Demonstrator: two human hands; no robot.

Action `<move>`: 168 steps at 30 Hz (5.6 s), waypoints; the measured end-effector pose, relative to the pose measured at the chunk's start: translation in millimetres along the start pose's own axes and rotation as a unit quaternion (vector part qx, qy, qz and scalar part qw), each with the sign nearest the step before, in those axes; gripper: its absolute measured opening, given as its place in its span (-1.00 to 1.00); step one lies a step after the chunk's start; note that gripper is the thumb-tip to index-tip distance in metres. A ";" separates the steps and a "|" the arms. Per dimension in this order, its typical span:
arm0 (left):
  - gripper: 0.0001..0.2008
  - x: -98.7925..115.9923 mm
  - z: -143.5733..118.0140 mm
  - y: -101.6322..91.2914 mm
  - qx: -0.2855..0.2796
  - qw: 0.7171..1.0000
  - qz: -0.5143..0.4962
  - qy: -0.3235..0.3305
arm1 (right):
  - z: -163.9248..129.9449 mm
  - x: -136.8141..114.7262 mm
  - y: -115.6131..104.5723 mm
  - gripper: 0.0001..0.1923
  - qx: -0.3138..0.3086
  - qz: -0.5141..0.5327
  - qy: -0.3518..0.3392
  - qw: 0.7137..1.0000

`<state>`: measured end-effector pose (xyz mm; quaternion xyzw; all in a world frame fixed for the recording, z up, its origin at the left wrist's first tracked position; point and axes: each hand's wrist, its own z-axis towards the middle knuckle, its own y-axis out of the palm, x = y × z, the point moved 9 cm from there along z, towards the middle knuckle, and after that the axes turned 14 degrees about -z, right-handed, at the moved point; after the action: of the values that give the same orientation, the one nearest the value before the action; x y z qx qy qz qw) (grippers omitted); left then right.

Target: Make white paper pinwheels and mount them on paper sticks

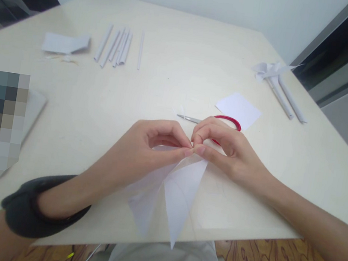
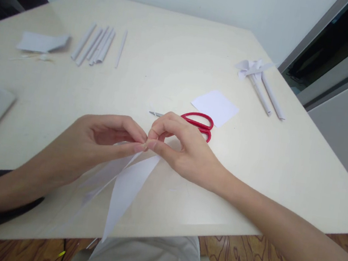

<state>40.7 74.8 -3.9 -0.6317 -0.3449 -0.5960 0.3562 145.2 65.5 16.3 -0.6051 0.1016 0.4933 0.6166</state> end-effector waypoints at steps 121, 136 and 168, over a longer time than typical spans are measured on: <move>-0.91 -35.0 -1.4 0.9 -0.049 0.981 -0.104 -0.156 | -10.0 -33.2 -10.5 -0.86 0.024 -0.179 -0.219 0.959; -0.94 -29.0 0.6 0.7 -0.023 0.989 -0.115 -0.092 | -5.7 -23.7 -6.1 -0.95 0.015 -0.134 -0.169 0.976; -0.94 -1.2 -2.6 -0.9 0.016 0.999 0.046 0.017 | -3.9 -11.8 1.1 -0.92 0.018 -0.130 -0.077 0.988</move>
<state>38.6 73.0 -5.0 -0.6311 -0.3184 -0.5841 0.3991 140.5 56.3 23.2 -0.5624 -0.0164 0.4519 0.6923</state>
